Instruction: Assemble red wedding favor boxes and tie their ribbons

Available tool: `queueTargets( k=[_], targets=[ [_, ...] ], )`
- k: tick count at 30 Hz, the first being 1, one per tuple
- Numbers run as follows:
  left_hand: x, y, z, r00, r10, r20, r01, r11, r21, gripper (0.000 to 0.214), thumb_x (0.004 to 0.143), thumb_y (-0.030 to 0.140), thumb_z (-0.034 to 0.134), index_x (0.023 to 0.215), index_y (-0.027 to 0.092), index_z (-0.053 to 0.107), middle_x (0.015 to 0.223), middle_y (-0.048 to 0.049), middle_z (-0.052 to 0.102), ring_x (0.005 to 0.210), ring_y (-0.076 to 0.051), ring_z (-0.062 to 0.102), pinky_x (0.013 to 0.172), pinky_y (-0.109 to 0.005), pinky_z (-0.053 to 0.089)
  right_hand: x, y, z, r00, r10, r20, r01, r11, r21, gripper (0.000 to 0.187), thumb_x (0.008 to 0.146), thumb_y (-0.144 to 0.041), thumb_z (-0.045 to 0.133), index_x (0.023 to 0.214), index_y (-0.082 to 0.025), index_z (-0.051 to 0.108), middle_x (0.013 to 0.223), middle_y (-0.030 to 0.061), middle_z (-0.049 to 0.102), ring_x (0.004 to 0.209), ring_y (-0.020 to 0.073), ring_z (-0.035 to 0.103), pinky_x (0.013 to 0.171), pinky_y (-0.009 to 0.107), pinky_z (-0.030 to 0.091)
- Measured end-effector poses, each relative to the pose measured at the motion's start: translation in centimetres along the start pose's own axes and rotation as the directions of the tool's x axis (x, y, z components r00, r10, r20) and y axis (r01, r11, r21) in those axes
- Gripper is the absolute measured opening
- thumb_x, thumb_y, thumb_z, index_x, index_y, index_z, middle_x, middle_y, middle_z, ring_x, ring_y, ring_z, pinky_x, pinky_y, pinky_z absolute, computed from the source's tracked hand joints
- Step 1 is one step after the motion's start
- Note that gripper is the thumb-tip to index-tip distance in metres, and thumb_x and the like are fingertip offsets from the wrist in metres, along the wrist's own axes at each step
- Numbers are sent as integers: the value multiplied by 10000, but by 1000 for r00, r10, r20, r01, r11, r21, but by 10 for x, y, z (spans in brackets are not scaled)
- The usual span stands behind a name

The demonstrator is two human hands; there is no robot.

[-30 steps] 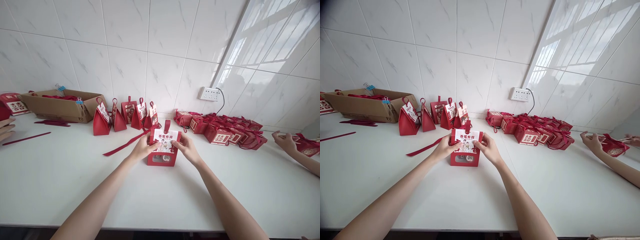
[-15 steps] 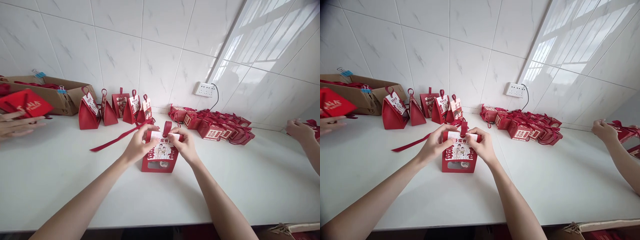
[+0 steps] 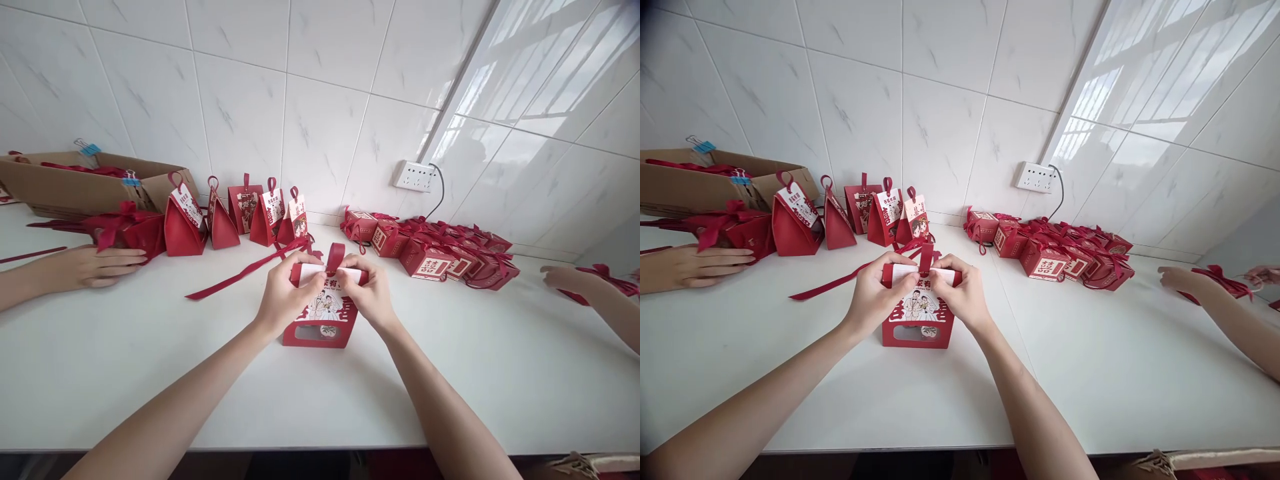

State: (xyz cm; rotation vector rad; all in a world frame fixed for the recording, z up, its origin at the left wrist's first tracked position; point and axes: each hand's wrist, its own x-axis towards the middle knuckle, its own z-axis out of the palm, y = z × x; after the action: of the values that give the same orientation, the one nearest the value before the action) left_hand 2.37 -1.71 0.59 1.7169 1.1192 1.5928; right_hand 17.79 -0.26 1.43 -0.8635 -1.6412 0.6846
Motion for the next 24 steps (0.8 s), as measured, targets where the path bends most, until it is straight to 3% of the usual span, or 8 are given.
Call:
queueTargets(
  k=[12, 24],
  targets=[
    [1, 1, 0, 1000, 12, -17, -12, 1000, 24, 130, 721, 290, 644, 789, 206, 571, 775, 2, 649, 695, -153, 613, 620, -246, 481, 1, -2, 2, 1000, -1, 2, 1, 1000, 22, 95, 706, -262, 569, 656, -181, 569, 638, -12, 572, 555, 104, 478, 513, 219, 393],
    [1, -1, 1, 998, 33, -45, -32, 999, 37, 128, 733, 307, 635, 761, 205, 563, 765, 3, 659, 749, -171, 624, 696, -268, 485, 1, -1, 3, 1000, -3, 6, 3, 1000, 24, 100, 701, -275, 569, 659, -183, 568, 640, -11, 567, 554, 105, 472, 512, 220, 392]
  ],
)
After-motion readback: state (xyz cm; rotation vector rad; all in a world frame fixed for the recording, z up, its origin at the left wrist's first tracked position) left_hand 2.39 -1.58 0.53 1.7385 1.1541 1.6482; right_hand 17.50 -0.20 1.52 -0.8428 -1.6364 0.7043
